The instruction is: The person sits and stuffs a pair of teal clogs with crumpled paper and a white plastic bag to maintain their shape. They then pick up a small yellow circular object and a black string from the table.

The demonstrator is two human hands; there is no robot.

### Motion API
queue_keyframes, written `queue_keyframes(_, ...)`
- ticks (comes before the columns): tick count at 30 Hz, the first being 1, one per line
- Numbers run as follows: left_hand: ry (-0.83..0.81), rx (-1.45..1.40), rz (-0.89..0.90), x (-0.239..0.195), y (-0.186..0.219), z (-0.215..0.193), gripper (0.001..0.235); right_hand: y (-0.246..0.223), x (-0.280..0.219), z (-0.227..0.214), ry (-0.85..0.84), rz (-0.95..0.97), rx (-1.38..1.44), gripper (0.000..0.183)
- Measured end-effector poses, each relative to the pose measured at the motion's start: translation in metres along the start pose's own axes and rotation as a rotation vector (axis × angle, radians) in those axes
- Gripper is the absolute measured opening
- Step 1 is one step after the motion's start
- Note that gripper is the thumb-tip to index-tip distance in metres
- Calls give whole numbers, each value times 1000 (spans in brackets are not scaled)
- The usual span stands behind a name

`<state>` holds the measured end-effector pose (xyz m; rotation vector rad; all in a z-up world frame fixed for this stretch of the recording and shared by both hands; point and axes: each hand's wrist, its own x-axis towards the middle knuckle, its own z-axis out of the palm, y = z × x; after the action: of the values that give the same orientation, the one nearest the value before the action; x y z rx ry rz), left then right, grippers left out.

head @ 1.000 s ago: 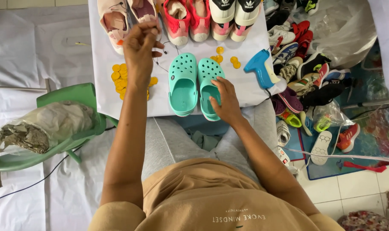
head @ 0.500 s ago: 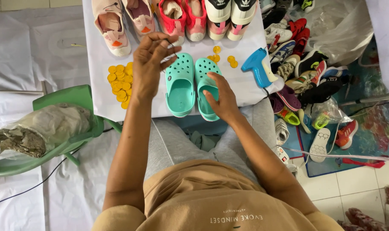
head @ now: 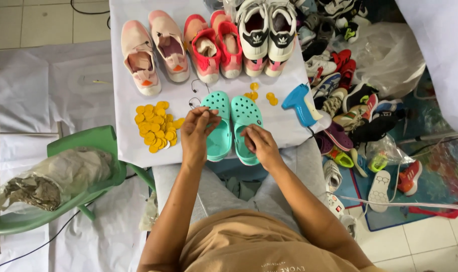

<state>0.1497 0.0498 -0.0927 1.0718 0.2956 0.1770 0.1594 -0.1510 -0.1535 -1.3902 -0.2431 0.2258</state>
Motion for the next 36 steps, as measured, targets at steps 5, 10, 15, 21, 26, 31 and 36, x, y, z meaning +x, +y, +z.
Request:
queue_keyframes(5,57,-39,-33,1,-21,-15,13,11,-7,-9,-39,99,22,30)
queue_keyframes(10,131,-16,31,12,-7,-25,12,13,-7,-18,46,208,137,28)
queue_keyframes(15,88,278,66,39,-18,-61,22,24,-2,-39,238,263,401,22)
queue_keyframes(21,104,705,30,72,-43,-108,25,30,-12,-19,179,225,142,23)
queue_keyframes(26,-105,1085,72,81,-61,-107,36,40,-13,-11,137,170,-58,21)
queue_keyframes(31,-216,1254,-14,113,-98,-114,30,39,-4,-12,157,200,-5,24)
queue_keyframes(36,-635,2534,421,176,-160,-152,27,42,5,-10,145,176,-65,23)
